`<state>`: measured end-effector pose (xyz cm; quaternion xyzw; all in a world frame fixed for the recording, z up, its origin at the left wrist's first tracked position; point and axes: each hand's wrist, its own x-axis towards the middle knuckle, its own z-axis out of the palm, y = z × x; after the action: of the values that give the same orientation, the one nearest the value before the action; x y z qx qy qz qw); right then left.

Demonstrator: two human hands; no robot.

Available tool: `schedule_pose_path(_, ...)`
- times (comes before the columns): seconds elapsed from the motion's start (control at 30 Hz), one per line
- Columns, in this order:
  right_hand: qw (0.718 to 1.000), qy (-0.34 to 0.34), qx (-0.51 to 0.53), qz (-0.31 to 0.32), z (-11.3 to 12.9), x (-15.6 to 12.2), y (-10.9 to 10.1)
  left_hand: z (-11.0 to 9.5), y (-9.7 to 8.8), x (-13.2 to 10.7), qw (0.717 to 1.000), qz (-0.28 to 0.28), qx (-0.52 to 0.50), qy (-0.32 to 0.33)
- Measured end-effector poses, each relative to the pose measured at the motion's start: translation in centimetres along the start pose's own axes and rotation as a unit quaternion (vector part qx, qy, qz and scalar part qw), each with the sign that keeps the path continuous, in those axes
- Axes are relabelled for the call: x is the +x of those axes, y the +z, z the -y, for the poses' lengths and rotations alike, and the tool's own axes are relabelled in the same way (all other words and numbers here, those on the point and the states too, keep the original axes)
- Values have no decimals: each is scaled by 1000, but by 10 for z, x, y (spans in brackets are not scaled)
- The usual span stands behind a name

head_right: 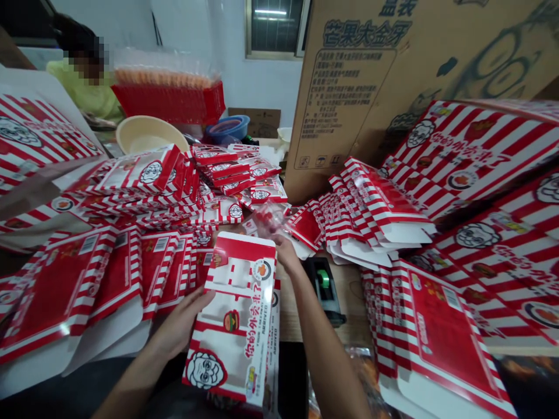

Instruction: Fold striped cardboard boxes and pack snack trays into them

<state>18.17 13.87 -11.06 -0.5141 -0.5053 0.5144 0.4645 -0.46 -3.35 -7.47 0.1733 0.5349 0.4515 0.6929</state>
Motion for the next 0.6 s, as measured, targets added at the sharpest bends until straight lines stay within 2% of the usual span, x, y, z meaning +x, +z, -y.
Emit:
schedule_pose_path(0.07,999,11,31,7,-2,-1,2,3,-1,-2,999,48,21,0)
schedule_pose_path(0.13,997,11,75,-13,3,0,-2,7,-3,-5,995,79,56,-6)
schedule_pose_path(0.27,982,-8,175,-70,27,-3,-19,17,-8,-7,996,52,67,-24)
schedule_pose_path(0.4,968,4,237,-82,46,-15,-37,24,-13,-5,997,22,58,-43)
schedule_pose_path(0.6,956,37,273,-103,42,-34,-44,21,-12,-3,996,11,86,-32)
